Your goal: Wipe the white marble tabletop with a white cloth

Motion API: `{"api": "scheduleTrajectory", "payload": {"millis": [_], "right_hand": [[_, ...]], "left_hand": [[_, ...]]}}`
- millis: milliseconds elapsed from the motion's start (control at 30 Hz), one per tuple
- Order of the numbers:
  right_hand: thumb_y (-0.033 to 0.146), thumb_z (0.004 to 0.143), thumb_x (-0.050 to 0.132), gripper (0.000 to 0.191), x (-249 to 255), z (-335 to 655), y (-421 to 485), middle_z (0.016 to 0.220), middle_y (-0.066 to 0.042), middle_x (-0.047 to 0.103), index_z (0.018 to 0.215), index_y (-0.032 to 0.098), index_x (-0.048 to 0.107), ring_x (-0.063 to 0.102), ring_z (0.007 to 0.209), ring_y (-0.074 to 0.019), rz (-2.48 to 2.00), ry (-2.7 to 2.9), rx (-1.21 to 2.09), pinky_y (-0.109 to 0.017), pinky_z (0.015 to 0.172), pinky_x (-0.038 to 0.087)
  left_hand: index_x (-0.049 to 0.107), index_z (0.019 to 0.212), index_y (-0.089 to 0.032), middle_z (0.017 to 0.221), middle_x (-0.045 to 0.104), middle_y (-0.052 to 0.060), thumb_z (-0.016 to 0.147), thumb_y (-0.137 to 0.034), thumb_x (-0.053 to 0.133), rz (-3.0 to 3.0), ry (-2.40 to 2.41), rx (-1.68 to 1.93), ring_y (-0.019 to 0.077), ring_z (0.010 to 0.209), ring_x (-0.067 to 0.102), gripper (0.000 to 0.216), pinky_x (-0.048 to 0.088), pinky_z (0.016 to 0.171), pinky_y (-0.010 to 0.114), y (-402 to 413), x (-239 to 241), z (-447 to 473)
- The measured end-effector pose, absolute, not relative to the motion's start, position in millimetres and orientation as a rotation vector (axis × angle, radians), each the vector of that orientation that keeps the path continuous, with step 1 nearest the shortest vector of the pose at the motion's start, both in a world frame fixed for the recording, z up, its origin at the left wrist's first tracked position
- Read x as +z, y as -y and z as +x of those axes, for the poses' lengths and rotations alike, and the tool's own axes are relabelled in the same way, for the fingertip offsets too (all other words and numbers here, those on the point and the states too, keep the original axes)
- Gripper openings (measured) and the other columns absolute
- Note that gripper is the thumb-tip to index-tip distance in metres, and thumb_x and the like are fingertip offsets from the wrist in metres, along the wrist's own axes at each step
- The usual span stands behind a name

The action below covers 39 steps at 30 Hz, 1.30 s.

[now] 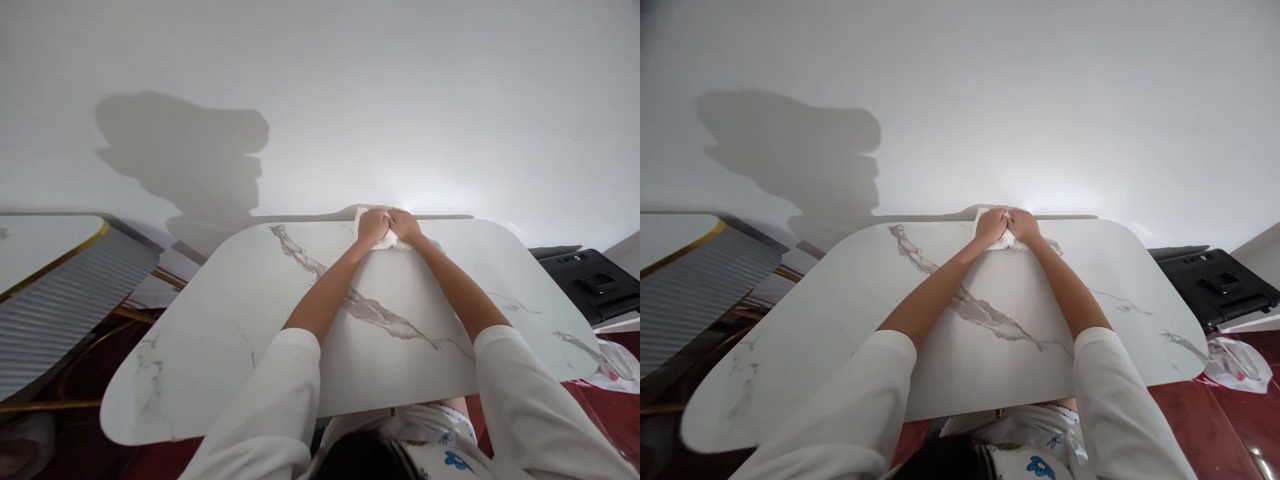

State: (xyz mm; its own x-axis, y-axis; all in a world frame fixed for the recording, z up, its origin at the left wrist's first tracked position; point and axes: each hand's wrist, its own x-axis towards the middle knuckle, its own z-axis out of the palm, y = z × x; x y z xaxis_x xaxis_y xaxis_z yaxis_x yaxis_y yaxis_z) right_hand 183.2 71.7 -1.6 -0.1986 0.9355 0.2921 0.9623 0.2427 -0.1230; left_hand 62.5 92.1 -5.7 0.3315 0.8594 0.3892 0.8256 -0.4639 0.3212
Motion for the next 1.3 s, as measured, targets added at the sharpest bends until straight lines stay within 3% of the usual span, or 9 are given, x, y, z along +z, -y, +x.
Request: {"api": "scheduleTrajectory", "payload": {"millis": [133, 267, 367, 567, 900, 1067, 1300], "right_hand": [[0.019, 0.097, 0.027, 0.038, -3, 186, -69, 0.124, -0.015, 0.062, 0.118, 0.01, 0.057, 0.054, 0.116, -0.0246, -1.729, 2.274, -0.147, -0.036, 0.099, 0.038], [0.019, 0.096, 0.027, 0.048, -9, 187, -52, 0.145, -0.018, 0.043, 0.137, 0.001, 0.043, 0.038, 0.135, -0.0261, -1.698, 2.337, -0.147, -0.038, 0.11, 0.029], [0.021, 0.095, 0.026, 0.053, -12, 183, -27, 0.15, -0.019, 0.036, 0.142, 0.0, 0.036, 0.031, 0.139, -0.0282, -1.708, 2.338, -0.12, -0.042, 0.113, 0.026], [0.024, 0.094, 0.027, 0.055, -11, 168, 50, 0.148, -0.02, 0.039, 0.142, 0.001, 0.038, 0.033, 0.138, -0.0299, -1.691, 2.326, -0.102, -0.047, 0.113, 0.028], [0.03, 0.094, 0.03, 0.056, -9, 156, 198, 0.151, -0.016, 0.035, 0.145, 0.006, 0.037, 0.028, 0.142, -0.0265, -1.674, 2.313, -0.016, -0.046, 0.116, 0.028], [0.031, 0.094, 0.032, 0.056, -8, 187, 226, 0.152, -0.012, 0.033, 0.147, 0.013, 0.033, 0.026, 0.143, -0.0246, -1.637, 2.337, 0.056, -0.047, 0.116, 0.029], [0.034, 0.096, 0.029, 0.055, -12, 242, 215, 0.15, -0.013, 0.037, 0.146, 0.012, 0.036, 0.028, 0.142, -0.0279, -1.635, 2.274, 0.028, -0.051, 0.113, 0.031]], "left_hand": [[0.059, 0.089, -0.018, 0.101, 0.066, 0.012, 0.089, -0.014, 0.034, 2.579, -1.569, 0.764, 0.0267, 0.104, 0.058, 0.026, 0.041, 0.093, 0.04, -86, -6, 61], [0.056, 0.106, -0.017, 0.117, 0.061, 0.013, 0.09, -0.015, 0.035, 2.65, -1.496, 0.765, 0.0263, 0.116, 0.051, 0.027, 0.038, 0.1, 0.04, -65, -7, 53], [0.05, 0.12, -0.013, 0.132, 0.053, 0.015, 0.09, -0.016, 0.035, 2.679, -1.432, 0.735, 0.0272, 0.127, 0.044, 0.033, 0.032, 0.108, 0.041, -40, -6, 46], [0.044, 0.132, -0.005, 0.142, 0.045, 0.019, 0.091, -0.017, 0.036, 2.621, -1.366, 0.649, 0.0322, 0.135, 0.036, 0.043, 0.024, 0.115, 0.043, 29, -6, 28], [0.039, 0.143, -0.019, 0.152, 0.035, 0.005, 0.081, -0.028, 0.044, 2.307, -1.322, 0.511, 0.0244, 0.144, 0.023, 0.063, 0.02, 0.119, 0.044, 160, -6, 3], [0.037, 0.144, -0.023, 0.154, 0.03, 0.002, 0.078, -0.03, 0.049, 2.22, -1.295, 0.466, 0.0261, 0.145, 0.018, 0.067, 0.019, 0.12, 0.042, 190, 2, 27], [0.028, 0.147, -0.017, 0.157, 0.026, 0.004, 0.086, -0.031, 0.036, 2.3, -1.265, 0.328, 0.0212, 0.146, 0.014, 0.062, 0.014, 0.12, 0.038, 185, 19, 79]]}}
